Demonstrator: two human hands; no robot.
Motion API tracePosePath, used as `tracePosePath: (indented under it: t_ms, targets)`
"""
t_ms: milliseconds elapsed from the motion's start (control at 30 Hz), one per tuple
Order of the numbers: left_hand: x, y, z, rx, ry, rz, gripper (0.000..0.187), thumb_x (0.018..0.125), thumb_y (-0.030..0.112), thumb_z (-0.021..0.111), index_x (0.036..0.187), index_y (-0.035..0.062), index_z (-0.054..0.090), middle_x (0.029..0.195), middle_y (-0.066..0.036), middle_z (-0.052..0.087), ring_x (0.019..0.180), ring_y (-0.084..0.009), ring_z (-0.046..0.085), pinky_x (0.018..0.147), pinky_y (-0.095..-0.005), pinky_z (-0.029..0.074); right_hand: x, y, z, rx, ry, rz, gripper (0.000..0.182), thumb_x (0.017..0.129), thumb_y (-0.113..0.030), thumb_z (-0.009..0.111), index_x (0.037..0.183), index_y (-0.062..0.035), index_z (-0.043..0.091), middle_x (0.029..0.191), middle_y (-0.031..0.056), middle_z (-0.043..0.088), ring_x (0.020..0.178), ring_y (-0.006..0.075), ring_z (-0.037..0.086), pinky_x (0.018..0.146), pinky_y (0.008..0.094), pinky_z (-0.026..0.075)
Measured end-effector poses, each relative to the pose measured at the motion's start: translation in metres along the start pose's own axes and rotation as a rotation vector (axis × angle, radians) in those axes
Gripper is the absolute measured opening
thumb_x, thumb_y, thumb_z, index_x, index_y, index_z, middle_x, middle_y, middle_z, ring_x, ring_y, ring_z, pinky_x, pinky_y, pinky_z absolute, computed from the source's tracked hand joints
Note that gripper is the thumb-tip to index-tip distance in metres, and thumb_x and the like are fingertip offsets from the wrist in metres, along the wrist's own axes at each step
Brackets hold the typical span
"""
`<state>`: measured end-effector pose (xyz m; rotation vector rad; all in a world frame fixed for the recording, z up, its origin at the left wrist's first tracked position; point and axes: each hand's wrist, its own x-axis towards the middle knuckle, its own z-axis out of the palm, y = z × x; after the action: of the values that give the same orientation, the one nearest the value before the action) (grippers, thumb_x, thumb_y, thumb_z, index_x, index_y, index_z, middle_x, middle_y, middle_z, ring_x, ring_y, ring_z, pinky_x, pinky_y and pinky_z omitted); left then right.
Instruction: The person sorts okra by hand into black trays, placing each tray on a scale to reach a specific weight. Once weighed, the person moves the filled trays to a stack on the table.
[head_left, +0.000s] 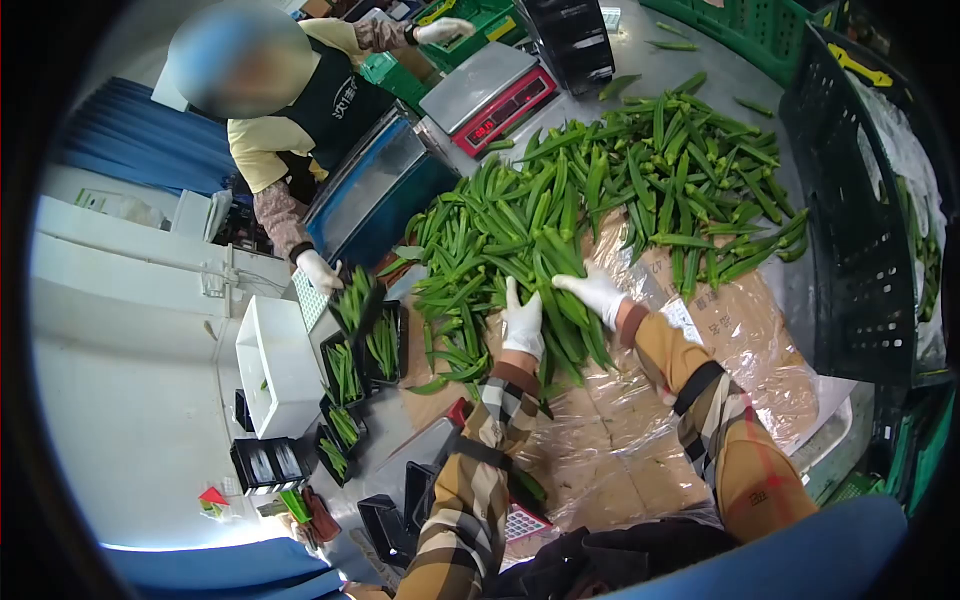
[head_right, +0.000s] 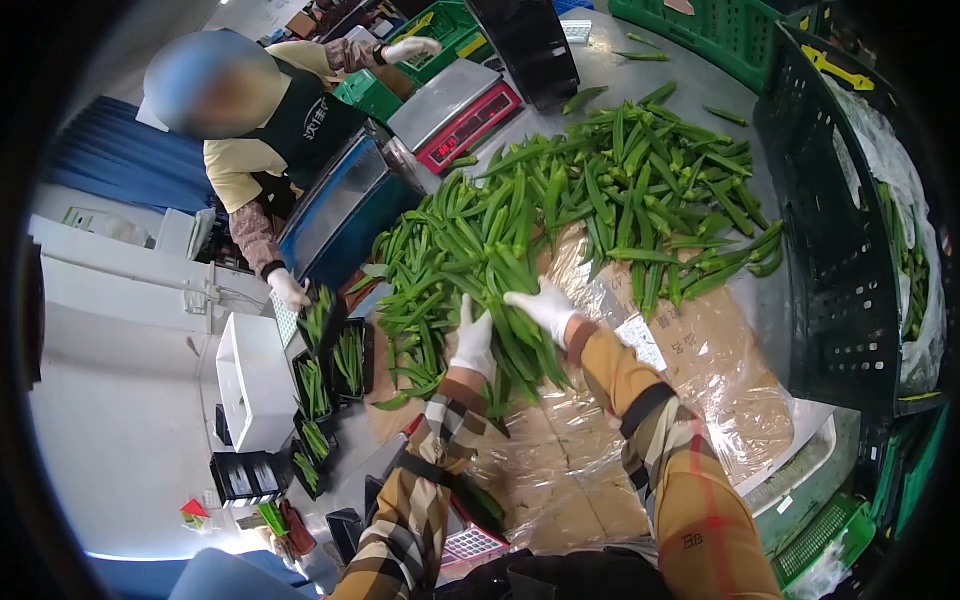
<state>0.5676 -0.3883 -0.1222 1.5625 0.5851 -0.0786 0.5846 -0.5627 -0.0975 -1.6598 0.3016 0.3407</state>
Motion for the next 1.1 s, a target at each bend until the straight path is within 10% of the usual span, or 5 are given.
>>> tracePosePath:
  t_ms: [200, 367, 633, 900, 1100]
  targets:
    - [-0.114, 0.046, 0.01, -0.267, -0.246, 0.116, 0.071, 0.09, 0.0, 0.062, 0.152, 0.0049, 0.029, 0.146, -0.01, 0.045, 0.121, -0.0178, 0.052, 0.099, -0.03, 0.045, -0.092, -0.024, -0.037, 0.574, -0.348, 0.326, 0.049, 0.088, -0.037, 0.067, 0.119, 0.0007, 0.063, 0.104, 0.0065, 0.069, 0.087, 0.0144, 0.066, 0.077, 0.0263, 0.052]
    - [-0.215, 0.088, -0.004, -0.247, -0.357, 0.153, 0.069, 0.084, -0.007, 0.062, 0.148, 0.003, 0.038, 0.15, -0.007, 0.042, 0.132, -0.016, 0.044, 0.109, -0.0292, 0.036, -0.163, -0.022, -0.099, 0.823, -0.514, 0.114, 0.045, 0.094, -0.019, 0.063, 0.133, -0.0013, 0.051, 0.122, 0.0088, 0.062, 0.102, 0.0154, 0.063, 0.091, 0.031, 0.052]
    - [-0.272, -0.037, -0.079, 0.475, 0.001, 0.233, 0.066, 0.082, -0.01, 0.062, 0.143, 0.0083, 0.047, 0.131, -0.003, 0.056, 0.095, -0.0077, 0.057, 0.081, -0.0222, 0.049, -0.184, 0.106, -0.241, -0.148, 0.247, -0.218, 0.049, 0.09, -0.005, 0.065, 0.136, 0.0026, 0.049, 0.129, 0.0144, 0.059, 0.116, 0.0193, 0.057, 0.101, 0.0313, 0.045]
    - [-0.28, -0.07, -0.089, 0.092, 0.061, 0.142, 0.075, 0.082, -0.014, 0.06, 0.149, 0.0049, 0.033, 0.142, -0.008, 0.048, 0.116, -0.0153, 0.052, 0.096, -0.0266, 0.045, -0.228, 0.092, -0.214, -0.619, 0.468, -0.449, 0.042, 0.081, -0.004, 0.068, 0.122, 0.0014, 0.06, 0.122, 0.0189, 0.061, 0.115, 0.0328, 0.057, 0.104, 0.0384, 0.042]
    - [-0.255, -0.091, -0.071, 0.115, 0.301, 0.34, 0.097, 0.077, -0.01, 0.069, 0.155, 0.0056, 0.013, 0.149, -0.016, 0.036, 0.12, -0.0214, 0.05, 0.094, -0.0286, 0.047, -0.224, 0.068, -0.133, -0.574, 0.237, -0.469, 0.034, 0.082, -0.012, 0.069, 0.116, -0.0066, 0.066, 0.116, 0.0151, 0.064, 0.112, 0.03, 0.058, 0.098, 0.0372, 0.045]
